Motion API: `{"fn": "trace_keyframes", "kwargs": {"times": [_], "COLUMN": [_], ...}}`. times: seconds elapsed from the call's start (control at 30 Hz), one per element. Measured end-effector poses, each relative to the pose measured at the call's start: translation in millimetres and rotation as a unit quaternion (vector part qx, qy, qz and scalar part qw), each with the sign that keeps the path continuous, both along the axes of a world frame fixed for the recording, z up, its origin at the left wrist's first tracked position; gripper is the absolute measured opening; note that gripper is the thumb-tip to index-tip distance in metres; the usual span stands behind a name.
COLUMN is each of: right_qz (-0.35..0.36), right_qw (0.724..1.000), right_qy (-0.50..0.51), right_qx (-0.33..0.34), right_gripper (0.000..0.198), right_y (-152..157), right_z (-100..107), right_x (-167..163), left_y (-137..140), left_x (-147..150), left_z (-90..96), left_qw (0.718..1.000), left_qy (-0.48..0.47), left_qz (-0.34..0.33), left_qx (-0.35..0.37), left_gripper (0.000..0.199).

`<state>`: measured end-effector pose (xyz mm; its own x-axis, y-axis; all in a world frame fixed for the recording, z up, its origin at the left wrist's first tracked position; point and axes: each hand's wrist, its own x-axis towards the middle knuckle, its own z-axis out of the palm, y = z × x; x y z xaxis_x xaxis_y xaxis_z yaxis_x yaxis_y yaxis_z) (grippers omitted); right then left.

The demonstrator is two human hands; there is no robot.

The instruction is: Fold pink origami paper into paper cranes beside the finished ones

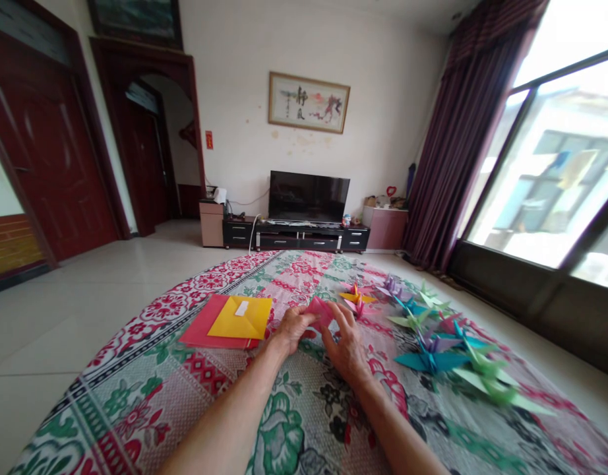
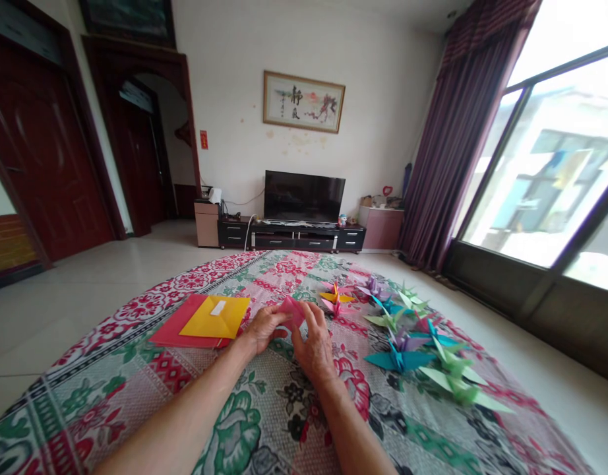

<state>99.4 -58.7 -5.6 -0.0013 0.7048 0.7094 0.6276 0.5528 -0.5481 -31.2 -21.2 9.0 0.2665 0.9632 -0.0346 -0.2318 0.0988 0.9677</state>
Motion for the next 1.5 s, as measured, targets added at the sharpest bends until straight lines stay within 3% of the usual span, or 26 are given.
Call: {"fn": "trace_keyframes", "kwargs": {"times": [0.63, 1.0, 1.5], "right_qz": [0.032, -0.016, -0.023], "right_qw": [0.998, 0.996, 0.995], "right_qy": [0.055, 0.088, 0.094], "right_qx": [0.017, -0.024, -0.035], "right_gripper": [0.028, 0.015, 0.014], "right_y": [3.3, 5.9, 3.3], "right_z": [-1.8, -3.9, -0.8], "right_x": [1.1, 3.8, 3.2], "left_y": [-1.2, -1.3, -2.6], "left_x": [0.4, -5.5, -7.3], "left_z": [1.0, -1.8, -2.0], "left_qw": [1.000, 0.991, 0.975], "left_qy": [-0.017, -0.089, -0.173], "left_qz": [0.004, -0.097, -0.140], "left_qx": [0.013, -0.005, -0.006], "left_gripper": [0.024, 0.023, 0.025]}}
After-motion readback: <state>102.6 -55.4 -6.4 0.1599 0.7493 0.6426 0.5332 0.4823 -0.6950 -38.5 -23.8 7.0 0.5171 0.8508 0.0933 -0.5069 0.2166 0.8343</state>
